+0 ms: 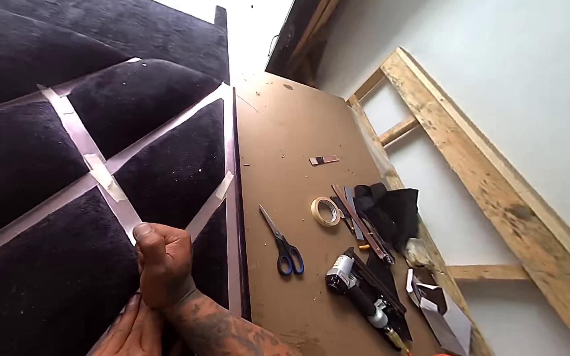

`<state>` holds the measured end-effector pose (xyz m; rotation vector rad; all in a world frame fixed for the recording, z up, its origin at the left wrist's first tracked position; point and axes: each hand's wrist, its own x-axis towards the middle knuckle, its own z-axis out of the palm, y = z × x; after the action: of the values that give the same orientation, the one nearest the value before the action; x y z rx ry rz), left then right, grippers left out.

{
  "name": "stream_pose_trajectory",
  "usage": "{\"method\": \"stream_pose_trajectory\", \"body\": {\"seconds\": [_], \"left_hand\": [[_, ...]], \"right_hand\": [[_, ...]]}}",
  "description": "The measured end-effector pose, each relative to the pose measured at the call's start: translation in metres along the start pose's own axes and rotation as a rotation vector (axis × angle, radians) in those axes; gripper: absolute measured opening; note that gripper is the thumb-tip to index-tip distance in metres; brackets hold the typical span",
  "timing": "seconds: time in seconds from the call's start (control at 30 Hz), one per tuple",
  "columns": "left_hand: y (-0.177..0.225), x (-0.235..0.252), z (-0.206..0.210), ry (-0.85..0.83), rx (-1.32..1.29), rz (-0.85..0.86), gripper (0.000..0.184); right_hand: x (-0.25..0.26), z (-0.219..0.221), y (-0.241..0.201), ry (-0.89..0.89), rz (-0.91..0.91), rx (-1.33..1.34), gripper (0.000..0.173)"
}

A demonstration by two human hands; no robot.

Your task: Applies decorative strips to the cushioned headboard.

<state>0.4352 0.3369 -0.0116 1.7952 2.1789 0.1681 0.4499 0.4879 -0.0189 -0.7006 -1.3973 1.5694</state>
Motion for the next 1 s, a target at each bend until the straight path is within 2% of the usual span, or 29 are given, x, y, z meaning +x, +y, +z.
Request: {"method": "stream_pose_trajectory", "body": {"seconds": [0.1, 0.27, 0.33, 0.43, 0.47, 0.57, 0.63, 0.7, 0.8, 0.83, 0.9, 0.93, 1.0], "left_hand": [[0.006, 0.0, -0.003, 0.0, -0.012, 0.012, 0.073], [0.004, -0.003, -0.002, 0.111, 0.049, 0.01, 0.061], [0.001, -0.003, -0.002, 0.139, 0.025, 0.03, 0.06], [-0.003, -0.006, 0.0, 0.164, -0.062, 0.018, 0.057], [-0.003, -0.007, 0.002, 0.169, -0.08, 0.014, 0.055], [-0.002, -0.007, 0.01, 0.212, -0.099, 0.003, 0.053], [-0.004, -0.008, 0.01, 0.194, -0.1, 0.004, 0.053], [-0.004, -0.006, 0.006, 0.168, -0.119, 0.011, 0.054], [-0.006, -0.008, 0.001, 0.091, -0.175, 0.003, 0.05], [-0.004, -0.009, 0.002, 0.095, -0.175, 0.001, 0.049], [0.0, -0.009, 0.008, 0.169, -0.16, -0.004, 0.048], [0.0, -0.009, 0.01, 0.187, -0.154, -0.011, 0.048], [-0.002, -0.008, 0.01, 0.192, -0.143, -0.025, 0.049]], "right_hand": [[0.003, 0.0, -0.021, -0.057, -0.087, 0.134, 0.055], [-0.01, -0.003, 0.026, -0.07, -0.009, -0.014, 0.057], [-0.006, -0.004, 0.014, -0.102, -0.007, 0.046, 0.055], [0.004, 0.005, -0.025, -0.19, -0.074, 0.286, 0.05], [0.002, 0.007, -0.024, -0.198, -0.081, 0.312, 0.05], [-0.014, 0.003, 0.022, -0.164, 0.002, 0.169, 0.049], [-0.017, 0.006, 0.026, -0.132, 0.075, 0.13, 0.048], [-0.011, 0.006, 0.007, -0.14, 0.095, 0.161, 0.047], [0.0, 0.015, -0.037, -0.194, 0.012, 0.332, 0.046], [0.001, 0.016, -0.037, -0.192, -0.026, 0.347, 0.046], [-0.006, 0.004, 0.008, -0.21, -0.08, 0.247, 0.043], [-0.009, 0.003, 0.023, -0.18, -0.046, 0.176, 0.044], [-0.007, 0.01, 0.034, -0.147, 0.016, 0.113, 0.046]]}}
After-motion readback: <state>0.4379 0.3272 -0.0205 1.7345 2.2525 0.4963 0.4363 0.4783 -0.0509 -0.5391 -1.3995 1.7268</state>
